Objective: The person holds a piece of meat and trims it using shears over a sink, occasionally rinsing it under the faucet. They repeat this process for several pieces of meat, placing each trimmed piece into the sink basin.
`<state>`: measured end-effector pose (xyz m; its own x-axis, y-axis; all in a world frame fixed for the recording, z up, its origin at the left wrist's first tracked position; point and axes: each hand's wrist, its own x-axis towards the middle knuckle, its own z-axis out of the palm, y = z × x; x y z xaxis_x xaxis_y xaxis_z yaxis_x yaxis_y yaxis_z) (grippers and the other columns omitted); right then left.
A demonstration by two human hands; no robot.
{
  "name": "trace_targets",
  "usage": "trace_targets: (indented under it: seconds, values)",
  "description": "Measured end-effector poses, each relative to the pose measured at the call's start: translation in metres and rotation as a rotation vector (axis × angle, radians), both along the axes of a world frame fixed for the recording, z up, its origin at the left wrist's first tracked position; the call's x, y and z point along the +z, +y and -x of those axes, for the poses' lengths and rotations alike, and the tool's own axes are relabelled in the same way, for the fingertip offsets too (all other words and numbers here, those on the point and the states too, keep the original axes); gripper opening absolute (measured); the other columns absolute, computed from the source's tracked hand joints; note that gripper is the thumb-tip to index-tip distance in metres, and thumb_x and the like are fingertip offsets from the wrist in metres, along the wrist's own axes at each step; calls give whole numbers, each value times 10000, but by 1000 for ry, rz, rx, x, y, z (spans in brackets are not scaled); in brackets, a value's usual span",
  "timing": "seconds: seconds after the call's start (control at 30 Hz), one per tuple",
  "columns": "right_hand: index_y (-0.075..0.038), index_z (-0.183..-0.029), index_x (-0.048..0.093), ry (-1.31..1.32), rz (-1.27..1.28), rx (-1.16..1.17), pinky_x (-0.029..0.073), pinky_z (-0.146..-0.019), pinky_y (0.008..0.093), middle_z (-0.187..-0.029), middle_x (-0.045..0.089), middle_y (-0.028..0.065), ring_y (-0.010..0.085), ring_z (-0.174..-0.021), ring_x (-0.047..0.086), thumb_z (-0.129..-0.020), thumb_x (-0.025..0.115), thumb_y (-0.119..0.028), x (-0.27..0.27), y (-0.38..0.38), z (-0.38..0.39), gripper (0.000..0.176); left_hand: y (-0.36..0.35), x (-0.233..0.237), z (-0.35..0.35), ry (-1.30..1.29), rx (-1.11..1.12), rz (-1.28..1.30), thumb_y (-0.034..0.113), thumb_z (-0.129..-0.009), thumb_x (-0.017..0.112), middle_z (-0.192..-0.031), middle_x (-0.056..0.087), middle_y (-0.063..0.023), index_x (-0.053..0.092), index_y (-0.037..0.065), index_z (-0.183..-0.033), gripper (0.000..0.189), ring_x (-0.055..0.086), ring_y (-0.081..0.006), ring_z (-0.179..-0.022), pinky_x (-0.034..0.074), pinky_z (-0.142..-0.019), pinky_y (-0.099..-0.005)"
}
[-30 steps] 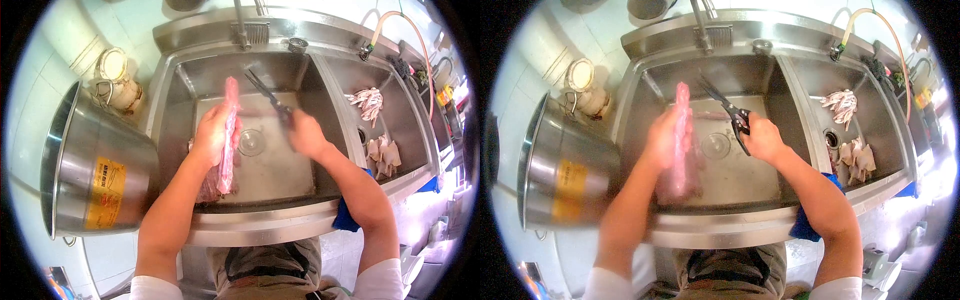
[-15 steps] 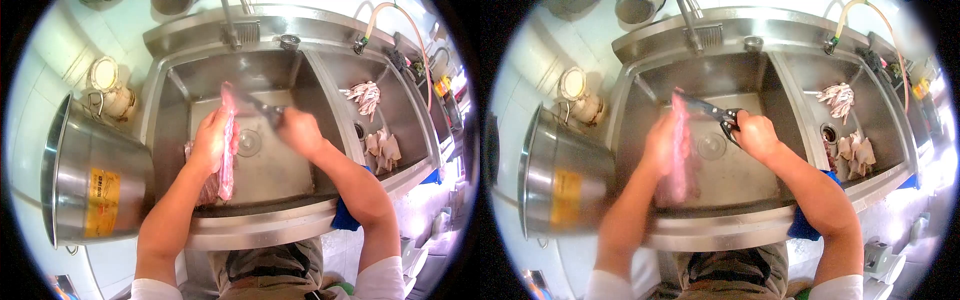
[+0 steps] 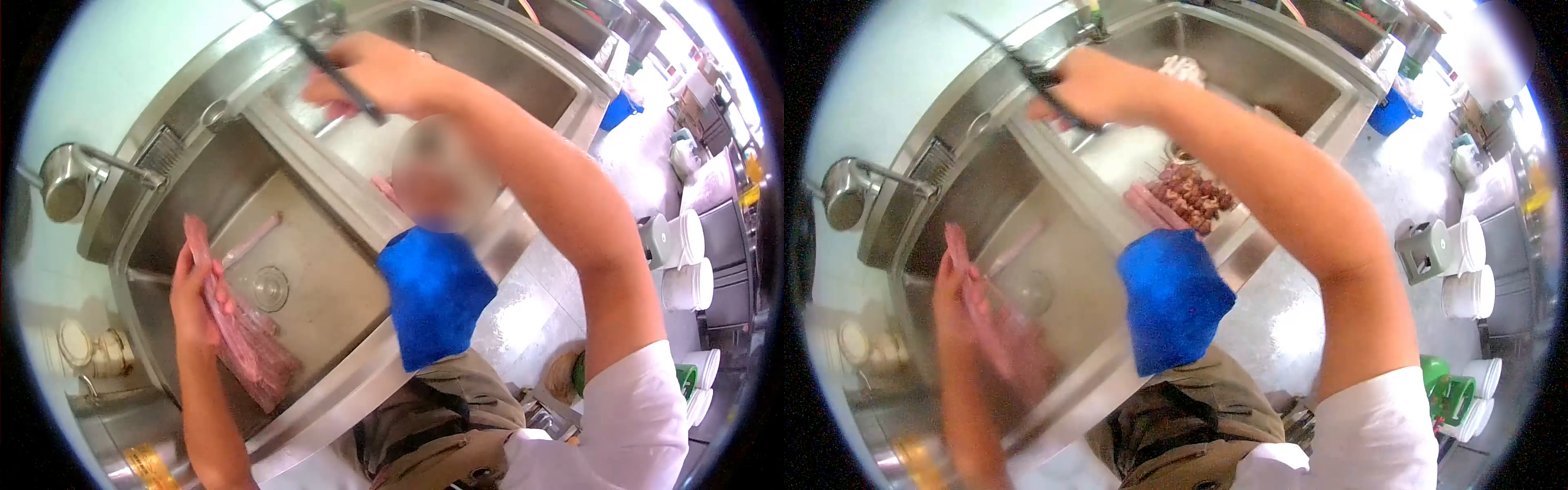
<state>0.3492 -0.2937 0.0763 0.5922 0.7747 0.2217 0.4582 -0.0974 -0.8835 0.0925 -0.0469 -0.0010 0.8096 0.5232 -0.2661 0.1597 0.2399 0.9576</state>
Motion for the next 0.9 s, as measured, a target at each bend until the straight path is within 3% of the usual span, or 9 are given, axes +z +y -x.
trace_targets:
  seconds: [0.17, 0.3, 0.33, 0.4, 0.53, 0.6, 0.7, 0.8, 0.9]
  values:
    - [33, -759, 654, -43, 135, -466, 463, -551, 294, -638, 614, 86, 145, -580, 576, -749, 671, -277, -103, -63, -120, 310, -74, 51, -149, -82, -155, 115, 278, -895, 605, -741, 531, -46, 511, 15, -1051, 320, 555, -187, -627, 547, -605, -427]
    - [56, -706, 645, 96, -10, -782, 470, -570, 328, -622, 620, 103, 163, -589, 596, -746, 666, -257, -127, -87, -123, 316, -121, 3, -265, 52, -260, 9, 174, -922, 556, -916, 558, -159, 474, -33, -1086, 276, 620, -319, -830, 570, -752, -522]
    - [73, -739, 648, 222, 23, -723, 491, -631, 361, -650, 634, 151, 231, -630, 633, -753, 667, -266, -125, -91, -123, 341, -127, -19, -280, 152, -358, 6, 144, -927, 525, -988, 560, -178, 440, -47, -1137, 297, 626, -335, -896, 563, -801, -533]
    - [33, -862, 674, -66, 160, -742, 532, -759, 418, -857, 675, 234, 356, -842, 669, -843, 631, -301, -142, -88, -136, 338, -154, -61, -294, 366, -390, -158, 141, -925, 524, -1077, 549, -220, 423, -41, -1173, 324, 627, -366, -966, 579, -806, -513]
    - [37, -871, 682, -207, 304, -617, 534, -796, 431, -900, 675, 236, 376, -872, 663, -817, 637, -311, -139, -77, -125, 354, -178, -85, -299, 850, -616, -578, 151, -906, 579, -1042, 600, -235, 500, -6, -1102, 263, 677, -348, -831, 604, -727, -459]
    - [42, -877, 681, -240, 348, -544, 535, -801, 431, -909, 675, 240, 377, -873, 663, -806, 642, -298, -134, -72, -121, 350, -144, -88, -308, 806, -1015, -674, 167, -894, 592, -919, 639, -201, 546, 4, -996, 198, 688, -315, -765, 600, -674, -420]
    - [44, -877, 681, -252, 316, -537, 536, -802, 428, -906, 673, 245, 372, -878, 665, -794, 648, -288, -135, -70, -123, 343, -135, -41, -287, 617, -729, -454, 239, -876, 624, -656, 623, -85, 595, 43, -792, 215, 659, -211, -640, 538, -559, -316]
    - [55, -871, 675, -235, 319, -554, 536, -798, 425, -911, 673, 249, 375, -882, 664, -793, 655, -306, -133, -73, -121, 370, -99, 4, -238, 237, -353, -789, 281, -867, 648, -633, 555, -22, 597, 47, -736, 272, 500, -118, -519, 429, -516, -264]
    - [67, -859, 668, -240, 329, -569, 533, -785, 429, -890, 668, 265, 377, -868, 665, -794, 661, -315, -134, -71, -122, 387, -8, -29, -162, 164, -118, -1200, 121, -800, 674, -673, 605, -22, 645, 27, -797, 99, 569, -117, -632, 468, -605, -264]
